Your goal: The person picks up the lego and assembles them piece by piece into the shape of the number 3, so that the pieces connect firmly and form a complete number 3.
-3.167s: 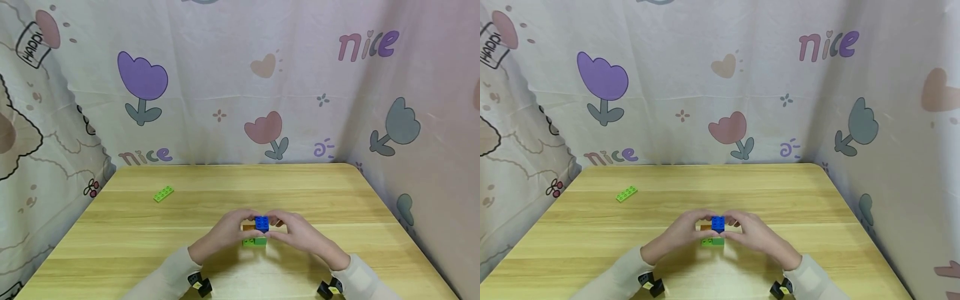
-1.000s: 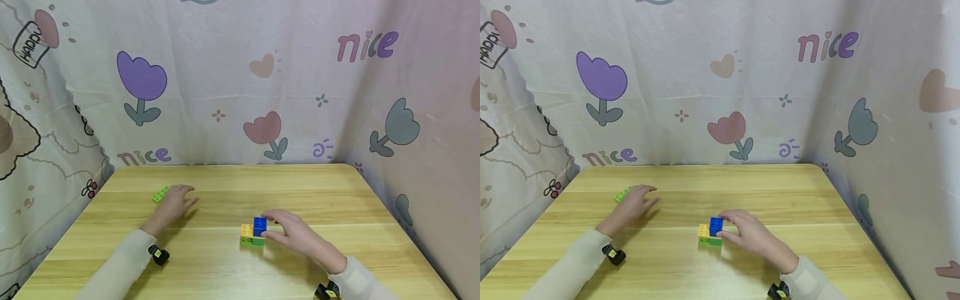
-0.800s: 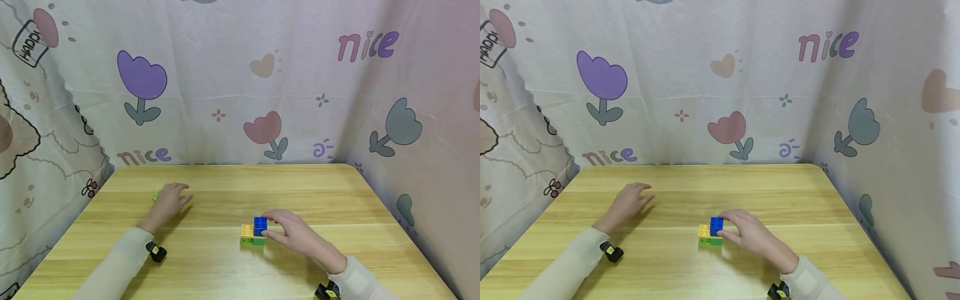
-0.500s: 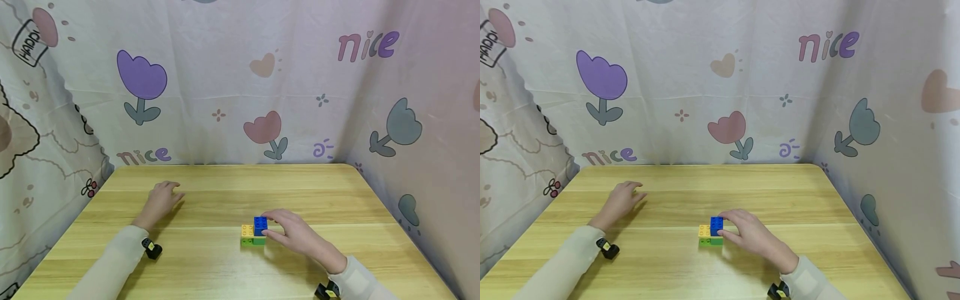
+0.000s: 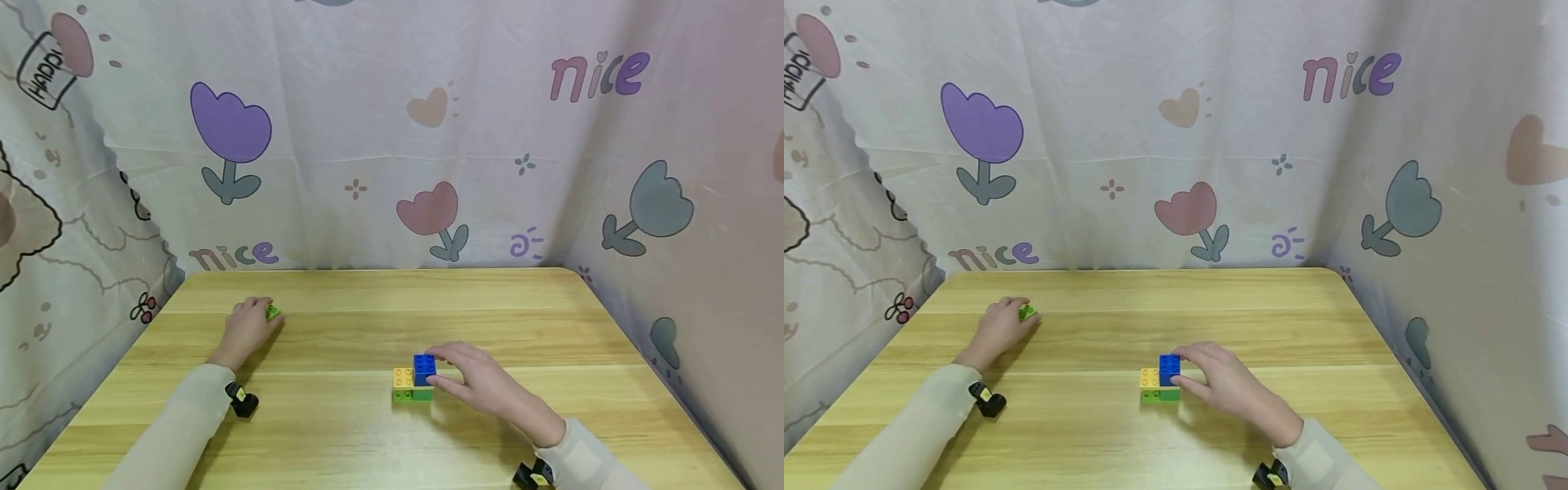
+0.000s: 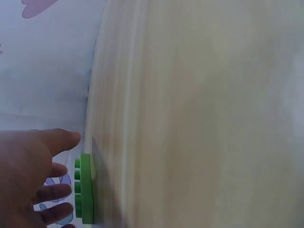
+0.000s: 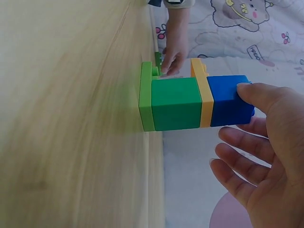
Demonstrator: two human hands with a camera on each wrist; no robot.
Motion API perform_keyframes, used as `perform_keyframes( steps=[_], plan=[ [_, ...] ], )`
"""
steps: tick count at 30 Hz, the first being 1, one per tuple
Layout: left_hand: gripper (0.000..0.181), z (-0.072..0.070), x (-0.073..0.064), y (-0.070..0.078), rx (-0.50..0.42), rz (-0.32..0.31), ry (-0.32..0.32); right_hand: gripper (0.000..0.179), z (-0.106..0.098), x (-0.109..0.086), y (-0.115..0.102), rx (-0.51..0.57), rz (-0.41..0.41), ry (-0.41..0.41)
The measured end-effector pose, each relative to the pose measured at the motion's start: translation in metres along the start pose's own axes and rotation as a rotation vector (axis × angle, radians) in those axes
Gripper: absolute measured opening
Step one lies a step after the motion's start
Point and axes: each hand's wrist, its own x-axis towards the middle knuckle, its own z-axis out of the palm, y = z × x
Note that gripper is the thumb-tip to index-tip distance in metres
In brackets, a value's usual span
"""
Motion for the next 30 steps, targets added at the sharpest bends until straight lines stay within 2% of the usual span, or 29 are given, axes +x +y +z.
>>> perform_keyframes(
  steps=[7, 12, 23, 30],
  plan=[
    [0.066, -0.003, 0.001, -0.005, 0.032, -0.049, -0.063, 0.044, -0.001, 0.000, -0.001, 0.003, 0.016, -0.010],
    [0.064, -0.004, 0.002, -0.008, 0.050, -0.058, -0.089, 0.043, -0.001, 0.000, -0.001, 0.007, 0.029, -0.019],
    [0.052, -0.007, 0.003, -0.016, 0.062, 0.005, -0.088, 0.045, -0.003, 0.001, -0.003, 0.017, 0.050, -0.042],
    [0.050, -0.010, 0.005, -0.012, 0.068, 0.036, -0.073, 0.044, -0.004, 0.001, -0.004, 0.022, 0.053, -0.042]
  ],
)
